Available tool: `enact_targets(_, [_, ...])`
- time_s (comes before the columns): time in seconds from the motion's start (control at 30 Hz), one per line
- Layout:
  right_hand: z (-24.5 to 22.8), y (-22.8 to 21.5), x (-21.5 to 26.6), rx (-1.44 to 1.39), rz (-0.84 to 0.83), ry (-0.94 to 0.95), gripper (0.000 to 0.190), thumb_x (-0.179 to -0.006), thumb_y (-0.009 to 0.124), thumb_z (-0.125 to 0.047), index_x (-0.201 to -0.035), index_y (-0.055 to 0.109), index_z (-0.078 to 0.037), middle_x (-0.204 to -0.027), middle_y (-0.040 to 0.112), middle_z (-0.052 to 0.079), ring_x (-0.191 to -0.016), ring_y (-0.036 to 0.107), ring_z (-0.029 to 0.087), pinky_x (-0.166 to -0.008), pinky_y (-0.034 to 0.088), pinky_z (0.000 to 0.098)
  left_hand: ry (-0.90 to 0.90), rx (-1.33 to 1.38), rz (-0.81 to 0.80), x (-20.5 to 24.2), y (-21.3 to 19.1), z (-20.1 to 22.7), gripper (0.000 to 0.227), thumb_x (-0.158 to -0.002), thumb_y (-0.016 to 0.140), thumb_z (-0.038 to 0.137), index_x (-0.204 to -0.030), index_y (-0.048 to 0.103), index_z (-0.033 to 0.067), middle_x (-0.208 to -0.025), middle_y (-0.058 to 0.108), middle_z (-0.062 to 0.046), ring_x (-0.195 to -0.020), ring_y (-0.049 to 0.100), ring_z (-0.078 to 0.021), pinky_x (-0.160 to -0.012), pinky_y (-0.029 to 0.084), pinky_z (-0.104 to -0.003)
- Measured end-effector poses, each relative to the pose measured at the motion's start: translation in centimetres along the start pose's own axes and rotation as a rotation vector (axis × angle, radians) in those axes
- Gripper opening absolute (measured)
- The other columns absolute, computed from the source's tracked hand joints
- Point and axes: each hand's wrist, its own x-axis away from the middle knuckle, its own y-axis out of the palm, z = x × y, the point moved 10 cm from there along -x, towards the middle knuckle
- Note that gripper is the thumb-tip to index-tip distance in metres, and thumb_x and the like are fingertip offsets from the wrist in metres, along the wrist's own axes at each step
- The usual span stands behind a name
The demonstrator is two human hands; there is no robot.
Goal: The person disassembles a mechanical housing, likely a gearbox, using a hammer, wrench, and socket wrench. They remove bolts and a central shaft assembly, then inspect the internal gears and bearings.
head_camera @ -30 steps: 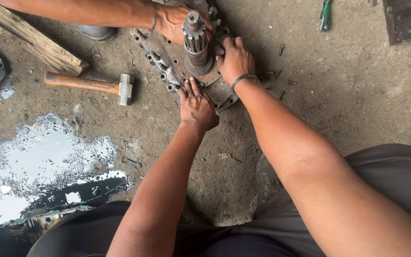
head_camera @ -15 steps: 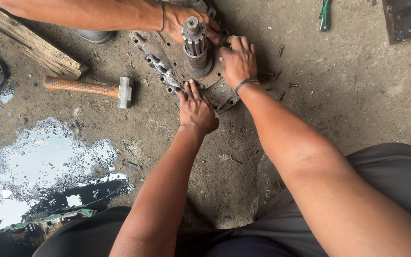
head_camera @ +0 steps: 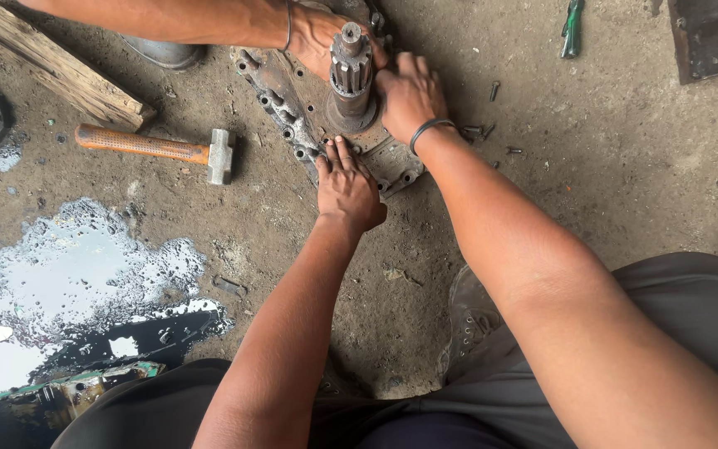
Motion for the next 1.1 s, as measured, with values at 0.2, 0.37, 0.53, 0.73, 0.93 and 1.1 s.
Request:
enact_targets(0.2, [2.9,0.9,1.0,-0.087,-0.141,0.310,0.029,-0.088,0.075,-0.027,-0.108,0.070,-0.007,-0.119,0.055,0.020,-0.118,0.052,0.038,-0.097,0.044,0.0534,-0.011,0.010,-0.030,0.0,0.6,0.0,0.082,-0.097,0.045,0.035,-0.154,0.013,-0.0154,-0.162,0.002,-0.040,-0.153,0.008,-0.0495,-0.122,0.014,-0.056])
enact_targets(0.37, [1.3,-0.4,0.3,-0.087,-0.046,0.098,0.017,-0.092,0.073,-0.014,-0.103,0.067,-0.003,-0.118,0.057,0.018,-0.117,0.056,0.036,-0.100,0.048,0.0492,0.003,-0.022,0.054,-0.6,0.4,-0.1,0.079,-0.099,0.040,0.032,-0.155,0.013,-0.0165,-0.161,0.003,-0.041,-0.151,0.011,-0.0505,-0.120,0.015,-0.057])
enact_targets(0.53, [2.2,-1.3,-0.2,-0.216,0.110,0.074,0.013,-0.092,0.073,-0.009,-0.100,0.065,-0.004,-0.116,0.061,0.014,-0.113,0.060,0.033,-0.096,0.051,0.0467,-0.009,-0.025,-0.003,-0.7,0.9,-0.1,0.075,-0.101,0.038,0.032,-0.155,0.013,-0.0147,-0.162,0.003,-0.040,-0.152,0.009,-0.0501,-0.121,0.014,-0.058])
enact_targets(0.73, [12.3,0.4,1.8,-0.510,0.243,0.568,0.011,-0.086,0.077,-0.018,-0.091,0.069,-0.012,-0.094,0.073,0.007,-0.089,0.072,0.025,-0.079,0.057,0.0387,0.008,-0.041,-0.043,-0.1,0.5,0.2,0.067,-0.103,0.037,0.032,-0.154,0.022,-0.0101,-0.163,0.001,-0.040,-0.153,0.006,-0.0521,-0.122,0.014,-0.062])
enact_targets(0.93, [22.5,4.2,10.9,-0.345,0.024,1.049,0.024,-0.086,0.071,-0.025,-0.102,0.074,-0.007,-0.109,0.072,0.022,-0.104,0.070,0.041,-0.090,0.056,0.0456,-0.035,0.017,-0.028,-0.9,0.6,0.1,0.072,-0.098,0.042,0.029,-0.154,0.023,-0.0133,-0.161,0.004,-0.040,-0.151,0.007,-0.0515,-0.120,0.012,-0.060])
enact_targets(1.1, [23.5,3.9,11.4,-0.278,0.026,1.121,0.027,-0.082,0.071,-0.022,-0.100,0.072,-0.003,-0.109,0.070,0.027,-0.103,0.068,0.044,-0.089,0.055,0.0478,-0.149,0.168,0.239,-2.1,-0.2,-1.1,0.056,-0.101,0.036,0.028,-0.145,0.044,-0.0060,-0.162,0.021,-0.027,-0.149,0.025,-0.0435,-0.122,0.017,-0.057])
